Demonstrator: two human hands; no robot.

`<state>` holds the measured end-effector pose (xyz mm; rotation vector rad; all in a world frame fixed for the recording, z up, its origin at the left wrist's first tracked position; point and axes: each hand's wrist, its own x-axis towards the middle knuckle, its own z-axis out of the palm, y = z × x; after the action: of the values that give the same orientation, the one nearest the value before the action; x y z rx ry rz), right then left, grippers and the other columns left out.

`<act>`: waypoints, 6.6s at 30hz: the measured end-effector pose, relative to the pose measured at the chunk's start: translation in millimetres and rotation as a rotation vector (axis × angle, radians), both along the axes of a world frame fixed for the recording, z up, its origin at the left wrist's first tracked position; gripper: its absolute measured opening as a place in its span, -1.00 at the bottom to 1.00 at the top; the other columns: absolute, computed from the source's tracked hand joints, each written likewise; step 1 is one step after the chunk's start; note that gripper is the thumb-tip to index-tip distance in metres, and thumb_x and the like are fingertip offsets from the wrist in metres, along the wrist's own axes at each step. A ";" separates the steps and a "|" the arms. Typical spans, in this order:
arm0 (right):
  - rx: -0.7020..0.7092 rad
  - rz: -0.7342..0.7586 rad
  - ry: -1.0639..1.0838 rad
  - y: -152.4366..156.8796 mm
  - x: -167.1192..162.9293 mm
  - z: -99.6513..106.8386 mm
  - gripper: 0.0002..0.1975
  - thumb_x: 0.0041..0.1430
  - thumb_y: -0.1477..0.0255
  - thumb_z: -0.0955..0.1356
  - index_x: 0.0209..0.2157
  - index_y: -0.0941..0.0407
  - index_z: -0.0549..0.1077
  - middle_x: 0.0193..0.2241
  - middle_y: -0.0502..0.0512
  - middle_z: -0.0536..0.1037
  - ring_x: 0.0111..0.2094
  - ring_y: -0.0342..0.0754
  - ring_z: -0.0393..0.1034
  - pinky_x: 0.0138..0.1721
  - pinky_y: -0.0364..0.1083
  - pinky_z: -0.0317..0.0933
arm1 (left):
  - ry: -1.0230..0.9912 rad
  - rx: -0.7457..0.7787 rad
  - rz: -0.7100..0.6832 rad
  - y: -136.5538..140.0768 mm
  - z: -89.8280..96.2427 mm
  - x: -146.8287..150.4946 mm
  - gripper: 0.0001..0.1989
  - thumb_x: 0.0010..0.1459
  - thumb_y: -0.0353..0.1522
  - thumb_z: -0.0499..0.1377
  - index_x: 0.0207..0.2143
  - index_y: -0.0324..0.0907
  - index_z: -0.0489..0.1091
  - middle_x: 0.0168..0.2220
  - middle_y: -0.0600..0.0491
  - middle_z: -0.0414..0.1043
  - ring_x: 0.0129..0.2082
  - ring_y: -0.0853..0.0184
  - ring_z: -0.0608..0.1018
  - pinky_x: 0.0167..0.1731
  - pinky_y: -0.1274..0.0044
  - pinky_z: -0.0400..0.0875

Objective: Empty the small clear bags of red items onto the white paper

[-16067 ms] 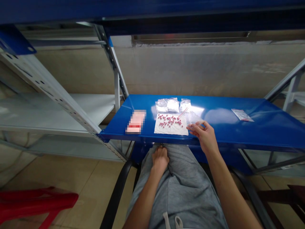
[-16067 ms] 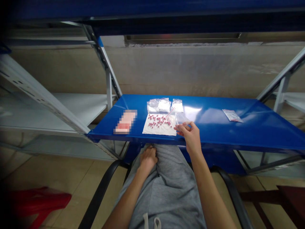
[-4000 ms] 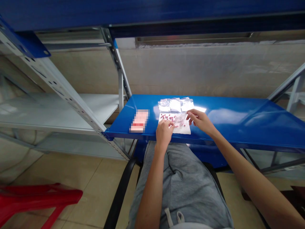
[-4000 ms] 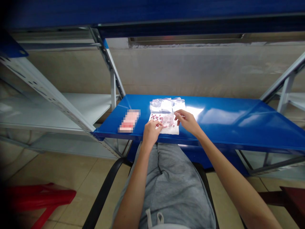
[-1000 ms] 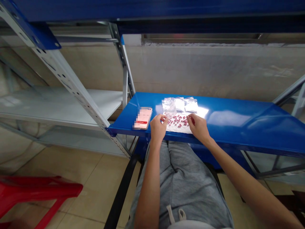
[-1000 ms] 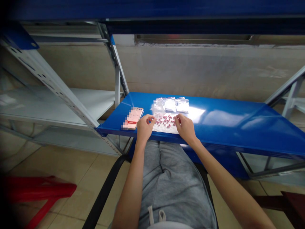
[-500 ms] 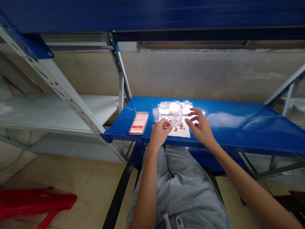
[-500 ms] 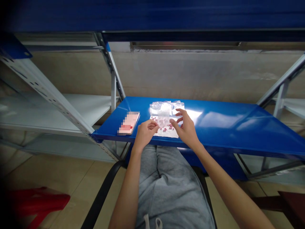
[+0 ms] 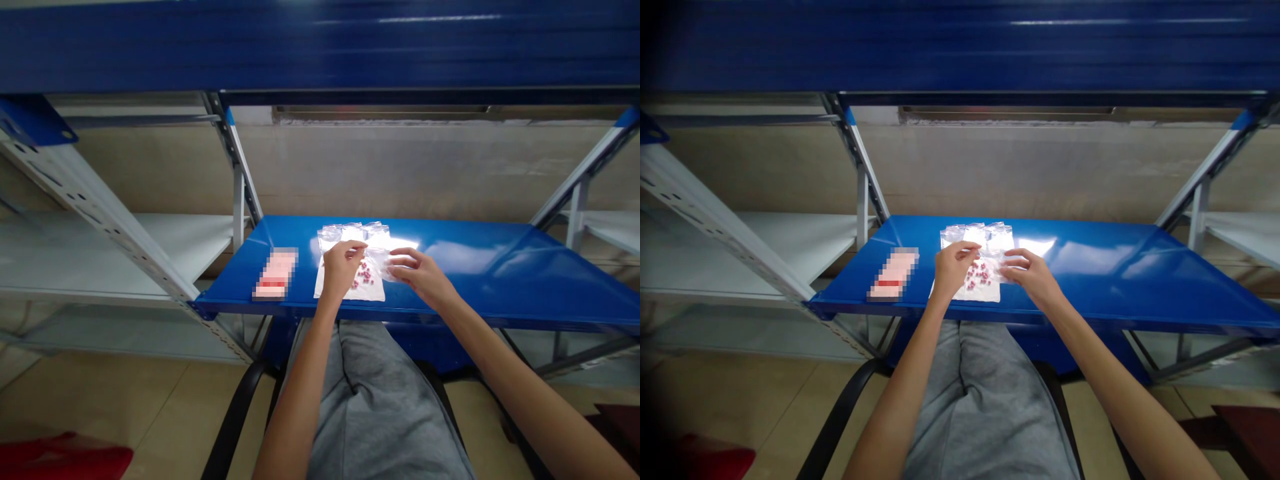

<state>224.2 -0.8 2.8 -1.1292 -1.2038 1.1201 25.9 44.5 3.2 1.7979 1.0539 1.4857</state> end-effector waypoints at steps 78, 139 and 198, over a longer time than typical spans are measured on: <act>0.192 -0.453 -1.384 16.3 37.8 -59.9 -0.71 0.34 0.52 0.22 -0.09 0.26 0.55 -0.16 0.37 0.50 -0.13 0.18 0.32 -0.12 0.00 0.18 | 0.852 0.065 0.498 30.5 -39.5 -79.4 -0.64 0.41 -0.44 -0.07 0.09 -0.14 0.43 -0.01 -0.16 0.37 -0.23 0.19 0.58 -0.37 0.47 0.37; 0.205 -0.439 -1.393 17.7 40.9 -62.6 -0.70 0.34 0.47 0.22 -0.09 0.23 0.54 -0.17 0.34 0.48 -0.13 0.15 0.30 -0.11 -0.01 0.17 | 0.593 -0.075 0.383 57.4 -45.0 -92.6 -0.78 0.29 -0.31 0.13 -0.25 -0.21 0.55 -0.25 -0.11 0.61 -0.24 0.20 0.60 -0.18 0.46 0.41; -0.037 0.060 -0.021 -9.8 -35.9 39.8 -0.70 0.00 0.21 0.50 -0.30 0.09 0.50 -0.37 0.10 0.64 -0.35 -0.04 0.52 -0.46 -0.17 0.22 | 0.512 0.536 0.144 -57.1 2.6 -23.8 -0.90 0.29 -0.28 0.25 -0.25 -0.09 0.55 -0.16 -0.02 0.53 -0.11 0.22 0.53 -0.10 0.38 0.47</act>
<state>188.3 -10.6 42.6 -1.1424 -1.2449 1.1828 2.1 -12.6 5.8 2.6299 1.1026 1.5285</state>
